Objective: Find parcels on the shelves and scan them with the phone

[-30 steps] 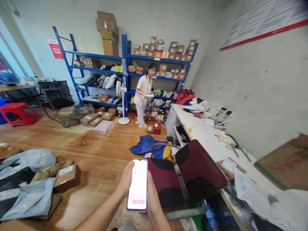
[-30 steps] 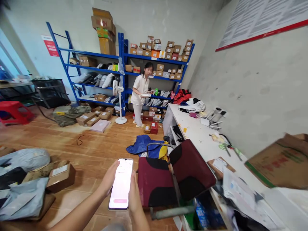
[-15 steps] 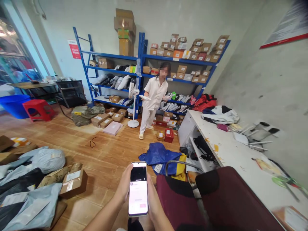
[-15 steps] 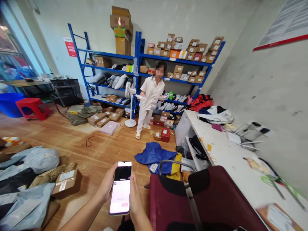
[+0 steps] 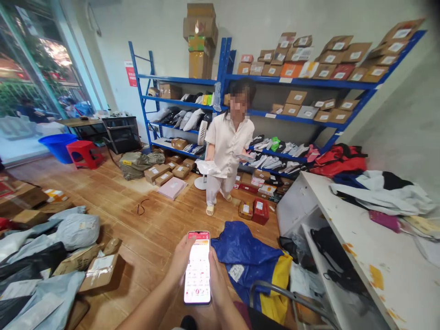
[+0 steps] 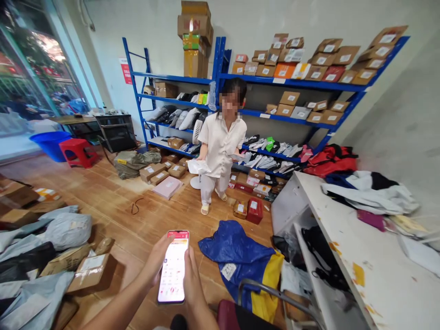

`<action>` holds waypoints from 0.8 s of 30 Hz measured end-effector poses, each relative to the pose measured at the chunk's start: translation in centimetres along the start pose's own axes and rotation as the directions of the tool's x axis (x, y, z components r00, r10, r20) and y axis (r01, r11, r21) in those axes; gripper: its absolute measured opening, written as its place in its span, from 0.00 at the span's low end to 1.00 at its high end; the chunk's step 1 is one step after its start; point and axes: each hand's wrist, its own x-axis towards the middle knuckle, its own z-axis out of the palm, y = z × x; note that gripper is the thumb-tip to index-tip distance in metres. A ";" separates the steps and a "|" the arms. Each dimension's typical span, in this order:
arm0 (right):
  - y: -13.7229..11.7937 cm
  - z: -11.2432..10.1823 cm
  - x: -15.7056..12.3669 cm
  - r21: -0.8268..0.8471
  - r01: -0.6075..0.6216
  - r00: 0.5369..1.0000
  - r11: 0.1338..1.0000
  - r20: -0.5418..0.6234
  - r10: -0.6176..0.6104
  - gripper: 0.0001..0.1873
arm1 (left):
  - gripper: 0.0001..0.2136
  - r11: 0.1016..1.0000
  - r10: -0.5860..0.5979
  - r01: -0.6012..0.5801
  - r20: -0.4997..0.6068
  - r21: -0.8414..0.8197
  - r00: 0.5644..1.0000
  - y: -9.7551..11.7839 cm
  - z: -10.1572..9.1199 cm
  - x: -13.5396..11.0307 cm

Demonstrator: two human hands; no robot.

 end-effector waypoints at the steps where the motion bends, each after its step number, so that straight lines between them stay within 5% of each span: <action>1: -0.1 -0.2 0.6 -0.001 -0.007 1.000 1.000 -0.002 0.007 0.34 | 0.26 1.000 -0.010 0.010 -0.012 0.004 1.000 0.0 0.3 0.6; 5: -0.1 -0.9 2.4 0.005 -0.037 0.999 0.999 -0.031 0.037 0.31 | 0.24 1.000 -0.021 0.021 -0.008 -0.011 1.000 -0.2 0.6 2.5; 8: -0.1 -1.2 3.4 0.070 -0.074 0.995 0.995 -0.062 0.079 0.29 | 0.19 0.985 -0.140 0.153 0.143 -0.082 0.980 -0.3 0.0 2.6; 11: -0.7 -1.1 3.7 0.140 -0.070 0.990 0.988 -0.111 0.086 0.27 | 0.25 0.954 -0.249 0.292 0.379 -0.061 0.891 -0.3 -1.5 1.5; 15: -2.5 -0.1 2.9 0.199 -0.080 0.996 0.977 -0.032 0.088 0.24 | 0.41 0.951 -0.291 0.298 0.546 0.078 0.786 0.5 -3.6 -0.1; 19: -3.9 0.8 2.0 0.129 -0.035 0.995 0.991 0.096 0.022 0.29 | 0.48 0.950 -0.305 0.290 0.524 0.113 0.795 1.7 -4.6 -0.5; 24: -3.4 1.6 1.7 -0.022 0.153 0.963 0.988 0.228 -0.144 0.44 | 0.44 0.960 -0.273 0.268 0.511 0.086 0.815 2.6 -5.0 -0.3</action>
